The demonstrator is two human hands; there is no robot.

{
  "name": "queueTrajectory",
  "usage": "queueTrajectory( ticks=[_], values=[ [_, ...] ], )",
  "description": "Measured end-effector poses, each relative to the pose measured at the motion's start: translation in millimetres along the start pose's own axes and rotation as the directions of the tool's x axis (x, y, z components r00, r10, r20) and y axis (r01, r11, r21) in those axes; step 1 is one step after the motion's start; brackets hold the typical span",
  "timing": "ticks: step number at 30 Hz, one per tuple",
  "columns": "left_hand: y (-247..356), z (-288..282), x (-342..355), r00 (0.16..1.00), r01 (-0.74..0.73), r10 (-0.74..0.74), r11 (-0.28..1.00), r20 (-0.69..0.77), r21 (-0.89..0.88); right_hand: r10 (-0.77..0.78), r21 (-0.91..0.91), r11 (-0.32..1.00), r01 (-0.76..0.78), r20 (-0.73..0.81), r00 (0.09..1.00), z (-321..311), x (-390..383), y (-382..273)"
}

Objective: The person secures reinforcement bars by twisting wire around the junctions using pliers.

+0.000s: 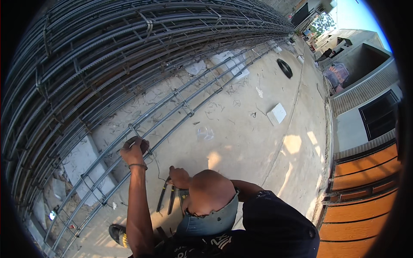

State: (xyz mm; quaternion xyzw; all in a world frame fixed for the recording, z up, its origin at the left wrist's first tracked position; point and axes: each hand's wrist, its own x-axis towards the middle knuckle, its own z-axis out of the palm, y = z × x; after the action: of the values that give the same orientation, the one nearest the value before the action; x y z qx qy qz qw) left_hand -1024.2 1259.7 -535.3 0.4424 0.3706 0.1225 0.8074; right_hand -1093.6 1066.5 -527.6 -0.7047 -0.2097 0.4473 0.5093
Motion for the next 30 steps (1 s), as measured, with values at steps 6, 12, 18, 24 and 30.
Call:
queueTrajectory(
  ticks=[6,12,18,24,30],
  values=[
    [1,-5,-4,0.995,-0.064,0.048,0.980,0.084,0.189,0.311,-0.018,0.923,-0.384,-0.555,0.772,24,44,96],
    [20,1,-38,0.817,-0.574,0.535,0.716,0.214,0.399,-0.266,-0.415,0.909,-0.035,-0.644,0.718,-58,-3,-37],
    [-13,58,-85,0.582,-0.274,0.122,0.960,0.804,0.052,-0.341,-0.404,0.899,0.167,-0.410,0.846,-121,-28,-142],
    [18,64,-106,0.854,0.179,0.015,0.930,0.519,-0.322,-0.044,0.248,0.964,0.098,-0.216,0.976,-110,-17,-129],
    [11,32,-64,0.878,-0.472,0.400,0.811,0.261,0.346,0.257,0.205,0.944,-0.258,0.032,0.966,-114,-18,-113]
  ],
)
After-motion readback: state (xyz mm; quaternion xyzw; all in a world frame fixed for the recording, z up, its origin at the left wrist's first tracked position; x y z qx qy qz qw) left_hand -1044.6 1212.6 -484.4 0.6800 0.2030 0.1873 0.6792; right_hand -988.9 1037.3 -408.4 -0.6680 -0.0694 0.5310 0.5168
